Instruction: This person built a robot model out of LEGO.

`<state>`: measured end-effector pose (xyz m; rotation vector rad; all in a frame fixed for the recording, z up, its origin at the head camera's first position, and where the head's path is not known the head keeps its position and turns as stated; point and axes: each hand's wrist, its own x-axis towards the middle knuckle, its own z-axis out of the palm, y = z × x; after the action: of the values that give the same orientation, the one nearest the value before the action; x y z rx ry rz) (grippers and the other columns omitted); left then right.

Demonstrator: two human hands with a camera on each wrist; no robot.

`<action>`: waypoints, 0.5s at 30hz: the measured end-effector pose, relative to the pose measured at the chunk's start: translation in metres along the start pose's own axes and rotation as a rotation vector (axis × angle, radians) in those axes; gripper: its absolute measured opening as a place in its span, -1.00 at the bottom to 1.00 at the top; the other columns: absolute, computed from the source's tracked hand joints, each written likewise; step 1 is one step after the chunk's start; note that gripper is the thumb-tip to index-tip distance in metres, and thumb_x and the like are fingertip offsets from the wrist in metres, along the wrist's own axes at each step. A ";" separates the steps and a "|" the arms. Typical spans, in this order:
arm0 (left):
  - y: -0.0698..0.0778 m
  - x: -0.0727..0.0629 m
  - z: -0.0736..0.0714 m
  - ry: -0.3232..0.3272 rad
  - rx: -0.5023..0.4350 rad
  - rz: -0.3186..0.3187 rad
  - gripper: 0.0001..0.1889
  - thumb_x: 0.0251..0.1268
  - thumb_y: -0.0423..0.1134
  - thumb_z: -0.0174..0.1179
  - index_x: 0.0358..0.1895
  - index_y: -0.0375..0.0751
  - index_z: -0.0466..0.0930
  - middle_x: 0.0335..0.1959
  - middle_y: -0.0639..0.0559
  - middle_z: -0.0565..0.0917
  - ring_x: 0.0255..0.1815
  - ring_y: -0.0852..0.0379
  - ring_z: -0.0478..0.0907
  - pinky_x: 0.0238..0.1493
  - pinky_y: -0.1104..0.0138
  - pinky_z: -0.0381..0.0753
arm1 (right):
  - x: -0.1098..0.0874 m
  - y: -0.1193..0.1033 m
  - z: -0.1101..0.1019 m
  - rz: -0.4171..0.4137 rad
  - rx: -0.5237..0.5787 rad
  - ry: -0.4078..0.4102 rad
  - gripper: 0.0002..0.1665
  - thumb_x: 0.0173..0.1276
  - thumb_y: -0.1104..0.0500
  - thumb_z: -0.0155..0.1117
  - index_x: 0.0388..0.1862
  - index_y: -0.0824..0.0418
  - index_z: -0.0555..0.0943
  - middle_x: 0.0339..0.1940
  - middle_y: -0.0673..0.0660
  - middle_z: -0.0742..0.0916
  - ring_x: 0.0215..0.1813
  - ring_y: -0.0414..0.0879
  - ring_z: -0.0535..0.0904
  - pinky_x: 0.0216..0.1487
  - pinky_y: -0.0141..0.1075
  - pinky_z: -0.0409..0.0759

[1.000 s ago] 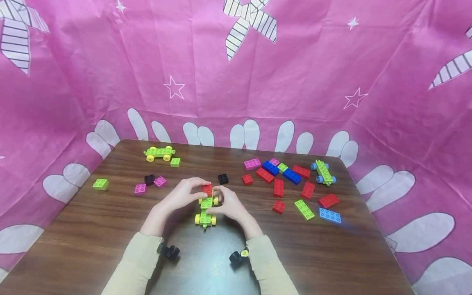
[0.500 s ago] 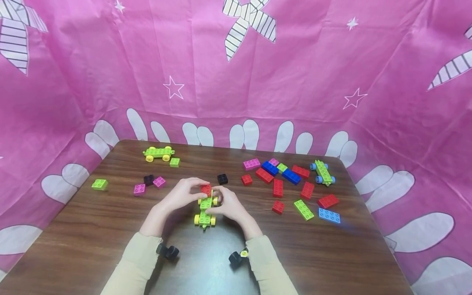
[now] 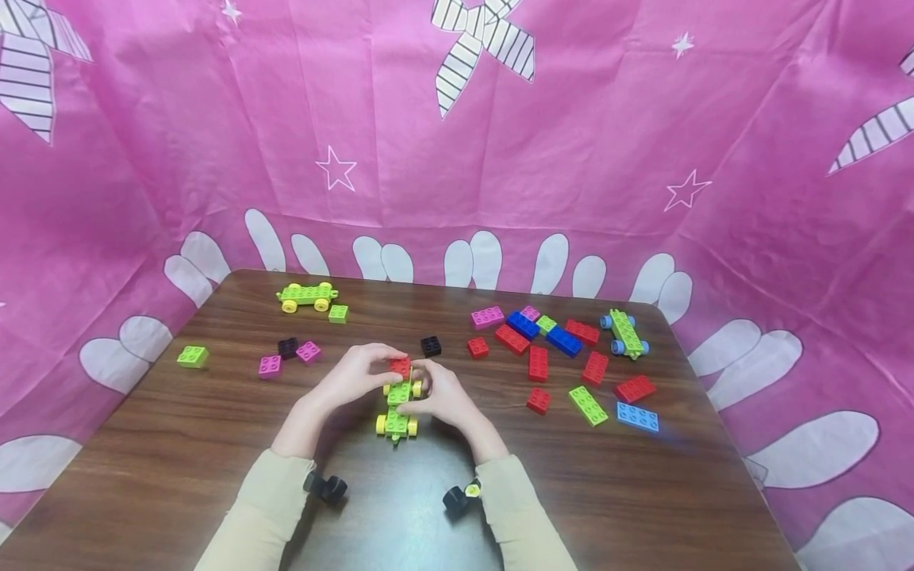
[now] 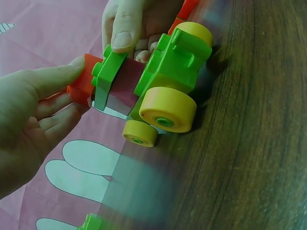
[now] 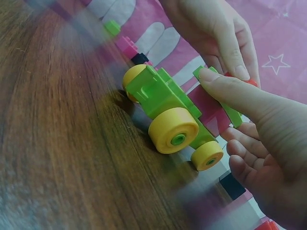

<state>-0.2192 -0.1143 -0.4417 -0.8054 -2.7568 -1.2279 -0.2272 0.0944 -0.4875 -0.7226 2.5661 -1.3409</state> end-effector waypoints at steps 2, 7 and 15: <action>0.000 0.000 0.000 -0.003 -0.003 -0.001 -0.64 0.26 -0.24 0.31 0.10 -0.28 0.64 0.03 -0.14 0.71 0.11 -0.08 0.61 0.21 0.00 0.53 | 0.000 0.000 0.000 -0.003 -0.001 0.000 -0.14 0.01 0.04 0.61 0.25 0.30 0.46 -0.03 0.15 0.71 -0.24 -0.14 0.48 -0.28 -0.40 0.48; 0.000 0.000 0.000 -0.002 -0.005 -0.004 -0.65 0.25 -0.27 0.32 0.09 -0.29 0.64 0.02 -0.15 0.71 0.10 -0.09 0.62 0.19 0.01 0.54 | 0.000 0.000 0.001 -0.004 0.000 0.000 -0.16 0.01 0.04 0.61 0.24 0.30 0.46 -0.06 0.13 0.70 -0.24 -0.14 0.48 -0.27 -0.40 0.49; 0.002 0.001 0.002 0.005 0.005 -0.034 -0.66 0.23 -0.27 0.34 0.06 -0.27 0.67 -0.01 -0.12 0.73 0.08 -0.07 0.63 0.19 0.02 0.54 | -0.001 -0.001 0.001 -0.008 0.000 0.009 -0.20 0.01 0.06 0.60 0.21 0.28 0.49 -0.24 0.09 0.66 -0.28 -0.14 0.47 -0.30 -0.40 0.48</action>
<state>-0.2188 -0.1112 -0.4417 -0.7570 -2.7801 -1.2260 -0.2260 0.0933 -0.4871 -0.7290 2.5729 -1.3502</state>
